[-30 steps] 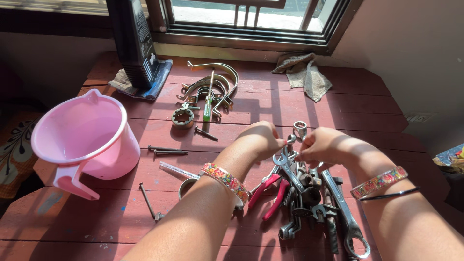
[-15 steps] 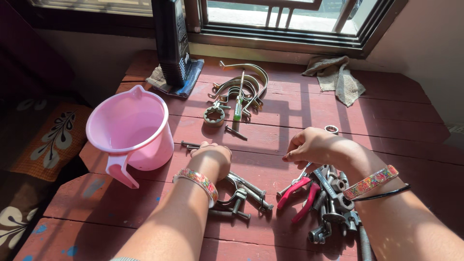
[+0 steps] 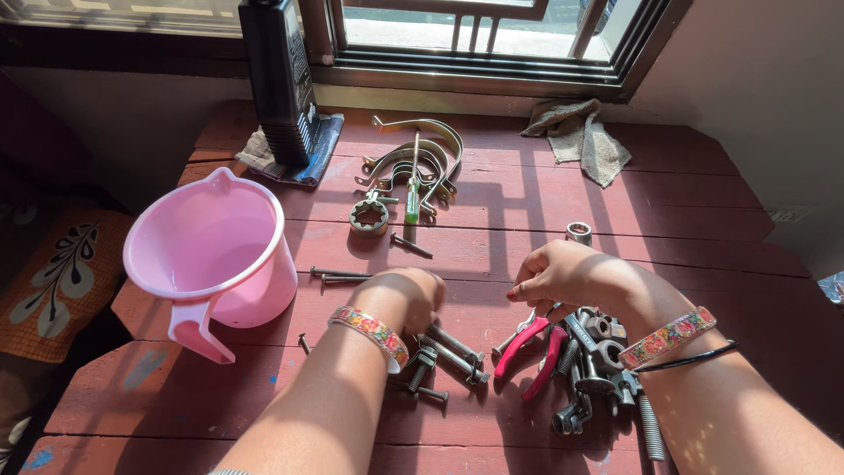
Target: The person gathers various metal tools, including wrenches, pliers, and bolts, from a wooden table and stacks them into a single pile. They then pick up a cloth, unfold it, and wipe the table surface near the window.
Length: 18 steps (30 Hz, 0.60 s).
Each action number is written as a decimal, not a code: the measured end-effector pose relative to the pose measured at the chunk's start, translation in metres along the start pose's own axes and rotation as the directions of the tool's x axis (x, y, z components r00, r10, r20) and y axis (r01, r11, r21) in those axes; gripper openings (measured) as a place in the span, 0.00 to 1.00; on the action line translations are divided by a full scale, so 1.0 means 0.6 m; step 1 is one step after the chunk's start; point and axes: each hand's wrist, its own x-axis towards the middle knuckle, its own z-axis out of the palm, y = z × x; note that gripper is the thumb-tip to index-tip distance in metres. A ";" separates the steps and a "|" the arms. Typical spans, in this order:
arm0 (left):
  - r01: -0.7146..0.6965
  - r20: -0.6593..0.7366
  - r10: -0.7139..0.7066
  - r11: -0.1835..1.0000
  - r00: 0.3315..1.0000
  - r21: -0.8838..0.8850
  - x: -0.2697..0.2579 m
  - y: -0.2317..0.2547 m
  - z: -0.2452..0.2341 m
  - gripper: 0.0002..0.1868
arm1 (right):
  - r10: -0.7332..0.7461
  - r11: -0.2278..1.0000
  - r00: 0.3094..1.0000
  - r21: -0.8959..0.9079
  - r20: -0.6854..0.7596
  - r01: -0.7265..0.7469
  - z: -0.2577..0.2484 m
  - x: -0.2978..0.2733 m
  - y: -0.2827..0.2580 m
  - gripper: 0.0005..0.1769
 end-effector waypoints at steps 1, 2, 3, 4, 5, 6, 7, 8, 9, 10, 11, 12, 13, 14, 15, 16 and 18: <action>-0.014 0.031 0.014 1.000 0.999 0.005 -0.004 0.008 0.002 0.23 | -0.005 1.000 1.000 0.002 0.000 0.005 0.001 0.000 -0.002 0.17; -0.023 0.062 0.022 1.000 0.998 0.012 -0.008 0.014 0.003 0.23 | -0.015 1.000 1.000 -0.018 -0.007 0.015 0.001 -0.001 -0.004 0.17; -0.031 0.096 0.029 0.999 0.995 0.021 -0.009 0.019 0.004 0.23 | -0.023 0.999 1.000 -0.038 -0.015 0.022 0.001 -0.003 -0.005 0.17; -0.031 0.121 0.028 0.999 0.992 0.027 -0.011 0.022 0.005 0.23 | -0.031 0.998 0.999 -0.058 -0.022 0.029 0.000 -0.004 -0.005 0.17; -0.032 0.143 0.027 0.999 0.989 0.032 -0.012 0.023 0.006 0.23 | -0.016 0.999 1.000 -0.043 -0.020 0.015 0.000 -0.005 -0.005 0.18; -0.030 0.162 0.023 0.999 0.986 0.037 -0.012 0.024 0.006 0.22 | -0.002 1.000 1.000 -0.028 -0.017 0.001 -0.001 -0.005 -0.005 0.18; -0.025 0.180 0.018 0.999 0.984 0.037 -0.013 0.024 0.007 0.22 | 0.011 1.000 1.000 -0.013 -0.013 -0.011 0.000 -0.005 -0.005 0.18; -0.025 0.198 0.017 0.999 0.980 0.037 -0.014 0.025 0.008 0.22 | 0.007 1.000 1.000 -0.023 -0.009 -0.007 0.001 -0.007 -0.003 0.18; -0.025 0.212 0.017 0.999 0.977 0.036 -0.013 0.026 0.008 0.22 | 0.004 0.999 1.000 -0.033 -0.008 -0.005 0.002 -0.010 0.001 0.18; -0.024 0.218 0.016 0.999 0.976 0.035 -0.012 0.028 0.008 0.22 | 0.001 0.999 1.000 -0.044 -0.006 -0.002 0.002 -0.011 0.003 0.18; -0.022 0.228 0.015 0.999 0.974 0.026 -0.012 0.029 0.008 0.22 | 0.003 0.999 1.000 -0.054 -0.006 -0.004 0.002 -0.011 0.004 0.18; -0.018 0.230 0.013 1.000 0.973 0.021 -0.011 0.032 0.007 0.22 | 0.005 0.998 1.000 -0.064 -0.005 -0.005 0.003 -0.011 0.005 0.18; -0.012 0.223 0.009 1.000 0.975 0.010 -0.009 0.035 0.004 0.22 | 0.006 0.997 1.000 -0.074 -0.005 -0.006 0.003 -0.010 0.005 0.18; -0.005 0.207 0.006 1.000 0.978 -0.004 -0.006 0.038 -0.001 0.22 | 0.002 0.998 1.000 -0.058 0.000 -0.002 0.002 -0.009 0.005 0.18; 0.005 0.185 0.000 1.000 0.983 -0.022 -0.005 0.040 -0.005 0.22 | -0.003 0.999 1.000 -0.042 0.008 0.003 0.002 -0.008 0.003 0.18; 0.018 0.126 -0.013 0.999 0.992 -0.032 -0.003 0.042 -0.011 0.22 | -0.008 1.000 1.000 -0.026 0.016 0.008 0.002 -0.007 0.002 0.18; 0.033 -0.070 -0.036 0.998 0.997 -0.053 0.003 0.040 -0.025 0.21 | -0.028 0.999 0.999 -0.038 0.017 0.029 0.000 -0.005 -0.003 0.19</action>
